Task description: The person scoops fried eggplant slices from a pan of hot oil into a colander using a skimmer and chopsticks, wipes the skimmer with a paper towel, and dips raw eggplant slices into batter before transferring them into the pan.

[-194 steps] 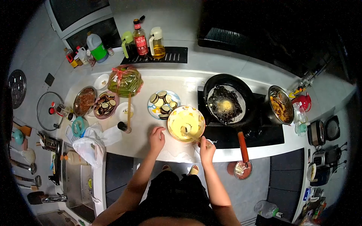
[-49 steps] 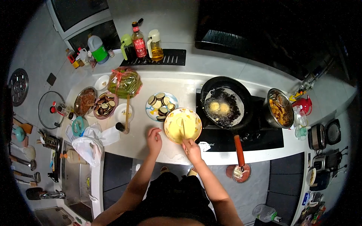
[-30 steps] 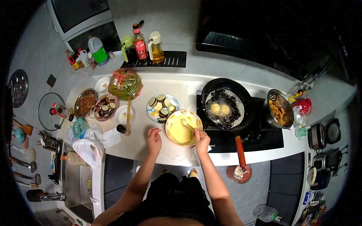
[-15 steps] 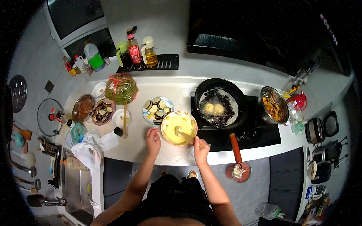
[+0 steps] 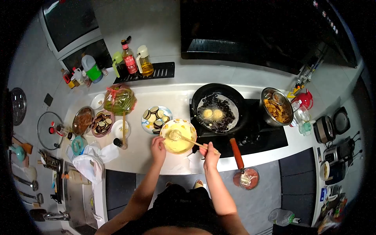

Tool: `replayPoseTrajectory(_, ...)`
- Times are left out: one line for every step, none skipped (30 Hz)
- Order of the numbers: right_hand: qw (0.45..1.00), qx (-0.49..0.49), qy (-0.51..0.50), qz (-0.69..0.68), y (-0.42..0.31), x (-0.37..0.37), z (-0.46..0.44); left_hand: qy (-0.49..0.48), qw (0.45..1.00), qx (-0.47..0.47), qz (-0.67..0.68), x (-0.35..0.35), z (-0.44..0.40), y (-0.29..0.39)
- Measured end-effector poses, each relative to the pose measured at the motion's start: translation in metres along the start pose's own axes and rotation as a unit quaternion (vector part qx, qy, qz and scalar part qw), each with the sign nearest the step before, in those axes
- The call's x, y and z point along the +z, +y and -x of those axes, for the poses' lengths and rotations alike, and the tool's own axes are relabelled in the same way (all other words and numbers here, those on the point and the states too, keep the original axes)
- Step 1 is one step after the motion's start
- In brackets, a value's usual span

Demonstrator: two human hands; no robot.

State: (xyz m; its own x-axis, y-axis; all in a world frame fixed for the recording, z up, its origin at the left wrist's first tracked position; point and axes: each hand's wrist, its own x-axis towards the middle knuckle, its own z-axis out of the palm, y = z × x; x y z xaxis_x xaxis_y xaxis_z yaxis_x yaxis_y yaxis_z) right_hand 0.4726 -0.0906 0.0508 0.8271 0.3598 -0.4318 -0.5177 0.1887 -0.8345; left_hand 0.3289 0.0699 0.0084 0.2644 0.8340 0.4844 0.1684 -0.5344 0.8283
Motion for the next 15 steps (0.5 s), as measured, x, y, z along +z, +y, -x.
replayPoseTrajectory(1.0,0.004,0.001,-0.028,-0.009,-0.002,-0.003,0.0,1.0,0.002,0.01,0.002,-0.001,0.002)
replayPoseTrajectory(0.998,0.008,0.001,-0.057,-0.018,-0.002,-0.007,0.0,1.0,0.005,0.02,0.004,-0.002,0.005)
replayPoseTrajectory(0.997,0.0,0.008,-0.08,-0.031,-0.001,-0.008,-0.001,1.0,-0.004,0.024,0.007,-0.004,0.006)
replayPoseTrajectory(0.995,-0.007,0.006,-0.099,-0.042,-0.002,-0.014,-0.002,1.0,-0.011,0.029,0.01,-0.004,0.008)
replayPoseTrajectory(0.993,-0.039,0.017,-0.112,-0.054,0.001,-0.019,-0.004,0.999,-0.019,0.035,0.013,-0.005,0.01)
replayPoseTrajectory(0.989,-0.071,0.029,-0.125,-0.066,0.003,-0.026,-0.006,0.999,-0.011,0.034,0.016,-0.006,0.011)
replayPoseTrajectory(0.986,-0.093,0.035,-0.134,-0.076,0.005,-0.035,-0.007,0.999,-0.003,0.032,0.019,-0.007,0.011)
replayPoseTrajectory(0.983,-0.126,0.04,-0.13,-0.087,0.008,-0.042,-0.009,0.999,0.005,0.031,0.022,-0.009,0.012)
replayPoseTrajectory(0.981,-0.151,0.042,-0.114,-0.094,0.011,-0.053,0.0,0.999,0.025,0.027,0.026,-0.011,0.013)
replayPoseTrajectory(0.979,-0.175,0.045,-0.097,-0.098,0.014,-0.065,-0.007,0.999,0.019,0.028,0.028,-0.013,0.015)
replayPoseTrajectory(0.974,-0.207,0.043,-0.085,-0.098,0.018,-0.078,-0.013,0.999,0.012,0.028,0.03,-0.014,0.016)
replayPoseTrajectory(0.97,-0.232,0.047,-0.054,-0.095,0.021,-0.094,-0.019,0.999,0.005,0.028,0.032,-0.015,0.018)
replayPoseTrajectory(0.965,-0.257,0.051,-0.014,-0.091,0.025,-0.108,-0.015,0.999,0.009,0.027,0.034,-0.017,0.02)
replayPoseTrajectory(0.958,-0.282,0.054,0.027,-0.088,0.028,-0.12,-0.012,1.0,0.013,0.025,0.035,-0.018,0.022)
replayPoseTrajectory(0.949,-0.302,0.068,0.066,-0.086,0.034,-0.127,-0.008,1.0,0.017,0.022,0.036,-0.019,0.022)
